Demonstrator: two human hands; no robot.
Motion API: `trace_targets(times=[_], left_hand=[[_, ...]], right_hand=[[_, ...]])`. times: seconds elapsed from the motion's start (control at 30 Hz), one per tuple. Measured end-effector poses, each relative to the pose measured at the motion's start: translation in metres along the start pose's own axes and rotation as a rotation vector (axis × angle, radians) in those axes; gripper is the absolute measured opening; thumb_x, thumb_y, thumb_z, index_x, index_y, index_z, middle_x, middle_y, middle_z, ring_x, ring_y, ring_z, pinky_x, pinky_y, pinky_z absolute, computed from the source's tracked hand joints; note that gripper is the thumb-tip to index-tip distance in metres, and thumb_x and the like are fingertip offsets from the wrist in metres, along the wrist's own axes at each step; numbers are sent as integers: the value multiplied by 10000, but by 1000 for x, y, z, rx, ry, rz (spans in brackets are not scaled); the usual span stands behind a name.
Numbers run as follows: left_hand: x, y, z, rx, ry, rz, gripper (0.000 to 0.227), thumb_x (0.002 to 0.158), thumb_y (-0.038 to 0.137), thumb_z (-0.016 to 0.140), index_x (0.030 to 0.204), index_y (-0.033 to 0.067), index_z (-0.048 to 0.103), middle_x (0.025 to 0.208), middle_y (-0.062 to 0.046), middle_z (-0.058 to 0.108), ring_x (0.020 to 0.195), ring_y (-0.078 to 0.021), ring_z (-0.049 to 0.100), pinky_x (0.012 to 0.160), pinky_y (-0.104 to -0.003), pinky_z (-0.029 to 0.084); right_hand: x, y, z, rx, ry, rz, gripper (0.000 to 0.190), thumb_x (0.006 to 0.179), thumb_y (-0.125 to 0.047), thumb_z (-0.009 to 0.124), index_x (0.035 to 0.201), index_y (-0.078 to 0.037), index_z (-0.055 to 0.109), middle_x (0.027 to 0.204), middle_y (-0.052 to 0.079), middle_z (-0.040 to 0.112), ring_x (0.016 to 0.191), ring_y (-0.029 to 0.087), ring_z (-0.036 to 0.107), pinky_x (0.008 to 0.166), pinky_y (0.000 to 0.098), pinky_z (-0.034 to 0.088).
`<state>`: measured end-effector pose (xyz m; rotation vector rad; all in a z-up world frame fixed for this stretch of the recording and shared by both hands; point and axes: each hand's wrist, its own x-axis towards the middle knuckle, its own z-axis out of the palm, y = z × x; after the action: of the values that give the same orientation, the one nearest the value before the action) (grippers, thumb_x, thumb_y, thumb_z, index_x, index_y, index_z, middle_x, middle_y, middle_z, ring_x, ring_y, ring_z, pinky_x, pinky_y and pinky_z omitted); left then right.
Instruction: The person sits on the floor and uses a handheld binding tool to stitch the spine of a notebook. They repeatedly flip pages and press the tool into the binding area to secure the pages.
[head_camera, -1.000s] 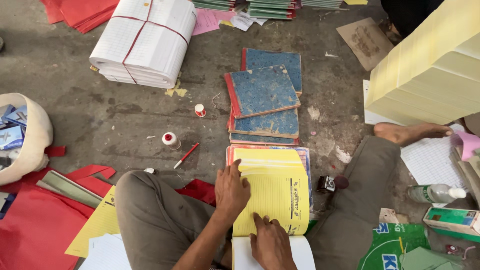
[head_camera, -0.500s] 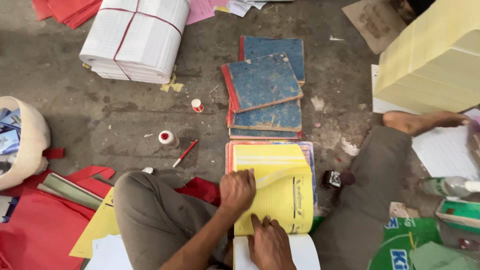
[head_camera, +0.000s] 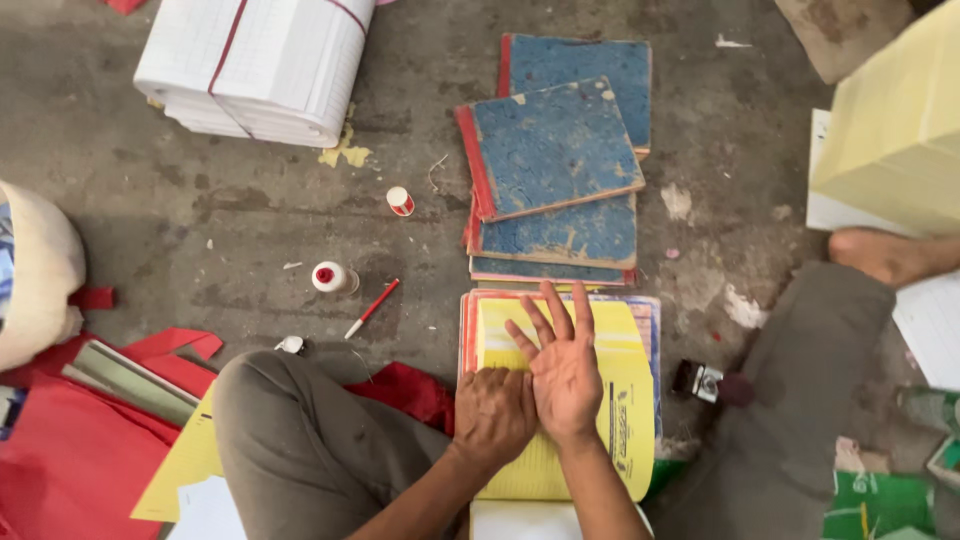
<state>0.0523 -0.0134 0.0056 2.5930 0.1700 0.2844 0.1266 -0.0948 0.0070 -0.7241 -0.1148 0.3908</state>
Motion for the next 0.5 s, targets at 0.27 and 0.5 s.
trace_targets(times=[0.27,0.5], left_hand=[[-6,-9,17,52,-96,-54,254,952,195,589,730,76,623,705,-151,670,681,-341,650,688,-498,479],[3,-2,-10,-13,-150,-102,304,1002,209,560,731,81,610,653,-170,637,632,-356,636,647,-507,485]], right_hand=[[4,18,-44,396,124,135,727,1041,-583,355,1578,-98,292,1576,251,387,1470,409,375,1178,637,340],[4,-9,-9,100,134,119,600,1053,-443,453,1518,-74,363,1437,264,524,1271,415,550,1082,576,447]])
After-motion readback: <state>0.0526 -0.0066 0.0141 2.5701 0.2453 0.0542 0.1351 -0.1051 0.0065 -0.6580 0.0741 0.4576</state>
